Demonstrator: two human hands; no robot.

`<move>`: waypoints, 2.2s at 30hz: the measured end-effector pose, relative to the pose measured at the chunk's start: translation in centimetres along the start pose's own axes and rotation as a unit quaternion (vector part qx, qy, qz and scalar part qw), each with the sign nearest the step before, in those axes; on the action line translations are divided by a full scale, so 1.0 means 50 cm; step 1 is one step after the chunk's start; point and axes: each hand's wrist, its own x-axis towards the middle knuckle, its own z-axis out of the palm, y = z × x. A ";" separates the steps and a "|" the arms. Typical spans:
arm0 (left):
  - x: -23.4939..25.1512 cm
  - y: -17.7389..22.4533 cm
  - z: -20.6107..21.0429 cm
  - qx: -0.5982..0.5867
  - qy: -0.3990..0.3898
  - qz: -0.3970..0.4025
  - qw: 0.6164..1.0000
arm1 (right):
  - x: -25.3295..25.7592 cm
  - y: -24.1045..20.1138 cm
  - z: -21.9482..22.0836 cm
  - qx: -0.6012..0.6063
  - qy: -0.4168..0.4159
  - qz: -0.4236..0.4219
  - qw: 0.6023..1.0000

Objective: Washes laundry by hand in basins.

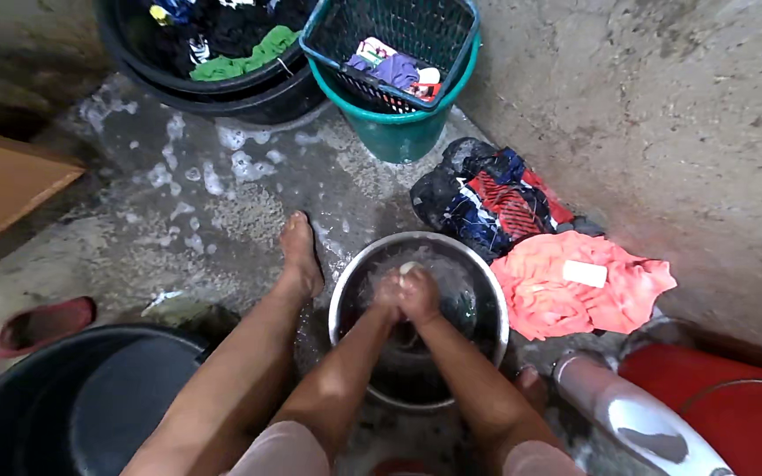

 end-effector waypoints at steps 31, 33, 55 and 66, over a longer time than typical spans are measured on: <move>-0.360 0.123 -0.022 0.106 -0.285 0.342 0.889 | -0.083 0.012 -0.107 0.518 -0.021 0.240 0.820; -0.372 0.118 -0.062 -0.019 -0.276 0.364 0.889 | -0.077 -0.036 -0.122 0.739 -0.005 0.280 0.613; -0.260 0.010 -0.019 -0.078 0.047 0.103 0.990 | -0.076 -0.309 -0.198 0.357 0.055 0.148 0.920; -0.481 -0.056 -0.534 -0.317 0.110 0.294 0.895 | -0.205 0.098 -0.015 -0.139 -0.247 0.186 0.941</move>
